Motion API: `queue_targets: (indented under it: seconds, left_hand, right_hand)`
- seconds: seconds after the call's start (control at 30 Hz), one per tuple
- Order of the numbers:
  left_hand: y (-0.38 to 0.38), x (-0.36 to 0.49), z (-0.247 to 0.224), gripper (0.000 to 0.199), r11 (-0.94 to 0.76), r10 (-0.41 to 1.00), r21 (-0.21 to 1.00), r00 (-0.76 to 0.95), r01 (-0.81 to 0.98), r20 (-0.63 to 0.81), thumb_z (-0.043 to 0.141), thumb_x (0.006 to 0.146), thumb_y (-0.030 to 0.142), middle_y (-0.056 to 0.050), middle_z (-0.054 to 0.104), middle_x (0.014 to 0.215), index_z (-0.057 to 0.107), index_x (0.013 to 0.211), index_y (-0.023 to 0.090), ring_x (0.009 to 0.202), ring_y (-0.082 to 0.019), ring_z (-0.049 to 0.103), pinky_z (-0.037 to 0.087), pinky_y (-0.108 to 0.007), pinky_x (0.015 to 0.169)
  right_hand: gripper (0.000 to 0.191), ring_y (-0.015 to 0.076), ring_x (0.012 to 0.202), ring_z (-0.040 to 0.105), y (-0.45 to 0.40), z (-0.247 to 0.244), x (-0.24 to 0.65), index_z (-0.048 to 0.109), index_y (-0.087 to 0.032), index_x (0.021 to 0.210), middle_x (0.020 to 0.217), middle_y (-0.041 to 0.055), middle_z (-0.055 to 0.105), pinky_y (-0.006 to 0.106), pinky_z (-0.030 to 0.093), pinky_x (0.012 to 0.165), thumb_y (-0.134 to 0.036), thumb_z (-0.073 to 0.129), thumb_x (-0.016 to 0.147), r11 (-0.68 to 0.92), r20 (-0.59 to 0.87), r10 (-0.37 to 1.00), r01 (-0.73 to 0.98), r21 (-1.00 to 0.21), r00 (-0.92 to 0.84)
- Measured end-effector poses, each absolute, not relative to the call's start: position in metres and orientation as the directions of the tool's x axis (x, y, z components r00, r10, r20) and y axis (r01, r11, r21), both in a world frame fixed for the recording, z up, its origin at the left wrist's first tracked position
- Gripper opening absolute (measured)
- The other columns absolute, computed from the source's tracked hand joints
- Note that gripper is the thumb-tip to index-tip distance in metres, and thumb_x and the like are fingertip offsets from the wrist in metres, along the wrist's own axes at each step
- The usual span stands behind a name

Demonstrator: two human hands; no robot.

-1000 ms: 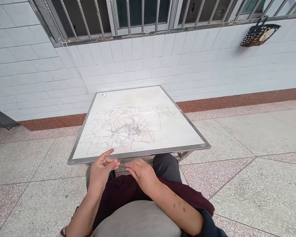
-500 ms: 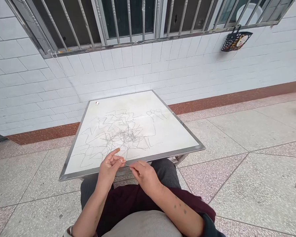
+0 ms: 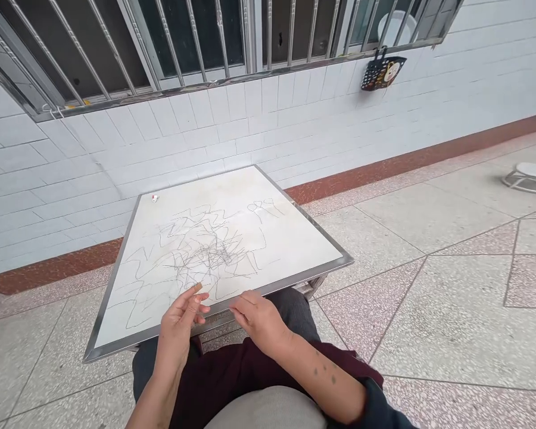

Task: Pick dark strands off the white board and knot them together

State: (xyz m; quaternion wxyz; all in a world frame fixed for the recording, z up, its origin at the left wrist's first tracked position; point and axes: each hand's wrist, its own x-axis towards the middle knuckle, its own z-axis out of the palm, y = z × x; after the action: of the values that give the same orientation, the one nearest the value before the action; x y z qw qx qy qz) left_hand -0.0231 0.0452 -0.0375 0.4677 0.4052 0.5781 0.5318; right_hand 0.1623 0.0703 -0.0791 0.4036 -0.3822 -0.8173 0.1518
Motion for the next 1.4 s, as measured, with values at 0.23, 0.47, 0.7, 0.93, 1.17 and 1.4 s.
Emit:
queue_targets:
  seconds: [0.23,0.47,0.7,0.93,1.17,1.4]
  left_hand:
    - [0.035,-0.03,-0.038,0.034,0.12,0.961,0.987,-0.238,-0.105,-0.142,0.067,0.078,0.038,-0.003,0.069,0.079,0.068,0.105,0.017,0.067,-0.011,0.061,0.051,-0.023,0.064]
    - [0.016,-0.018,-0.031,0.033,0.157,0.979,0.985,-0.119,-0.069,-0.164,0.065,0.08,0.039,-0.004,0.069,0.078,0.069,0.104,0.017,0.068,-0.013,0.063,0.053,-0.025,0.065]
    - [0.003,-0.017,-0.028,0.027,0.117,0.989,0.993,-0.094,-0.012,-0.117,0.063,0.082,0.037,-0.003,0.07,0.076,0.071,0.101,0.018,0.067,-0.013,0.064,0.055,-0.025,0.066]
    - [-0.01,-0.007,-0.028,0.024,0.011,0.965,1.0,-0.262,-0.029,-0.018,0.064,0.081,0.035,-0.005,0.073,0.09,0.072,0.096,0.019,0.064,-0.014,0.064,0.055,-0.029,0.066]
    - [-0.011,-0.006,-0.034,0.032,0.029,0.967,0.991,-0.247,-0.129,-0.061,0.062,0.085,0.034,-0.006,0.071,0.096,0.068,0.112,0.02,0.073,-0.014,0.063,0.053,-0.028,0.07]
    - [-0.009,-0.004,-0.031,0.041,0.076,0.975,0.96,-0.181,-0.271,-0.128,0.07,0.078,0.028,-0.001,0.068,0.079,0.064,0.118,0.021,0.072,-0.012,0.063,0.053,-0.027,0.075]
  right_hand:
    - [0.015,0.0158,0.073,0.057,0.06,-0.074,0.159,0.063,-0.02,0.101,0.08,0.0048,0.062,0.028,0.049,0.067,-0.027,0.053,0.092,0.622,0.465,0.768,0.339,-0.706,-0.441]
    - [0.022,0.009,0.051,0.052,0.068,-0.049,0.146,0.063,-0.022,0.1,0.079,0.0009,0.064,0.022,0.046,0.046,-0.037,0.06,0.084,0.124,0.108,0.937,0.025,-0.992,-0.333]
    - [0.021,0.0072,0.054,0.054,0.058,-0.032,0.137,0.056,-0.019,0.083,0.072,-0.0027,0.059,0.021,0.046,0.052,-0.039,0.058,0.086,-0.053,0.032,0.91,-0.192,-0.98,-0.413]
    - [0.025,0.0068,0.056,0.055,0.047,-0.024,0.128,0.055,-0.017,0.082,0.068,-0.0035,0.059,0.021,0.047,0.056,-0.041,0.06,0.086,-0.189,-0.039,0.908,-0.325,-0.927,-0.418]
    - [0.023,0.0086,0.059,0.06,0.044,-0.028,0.126,0.055,-0.019,0.086,0.071,-0.0032,0.06,0.023,0.05,0.06,-0.041,0.06,0.086,-0.183,-0.035,0.911,-0.329,-0.926,-0.41]
    - [0.022,0.009,0.057,0.061,0.046,-0.028,0.129,0.053,-0.02,0.086,0.072,-0.0039,0.06,0.024,0.052,0.058,-0.039,0.061,0.085,-0.151,-0.011,0.916,-0.318,-0.936,-0.402]
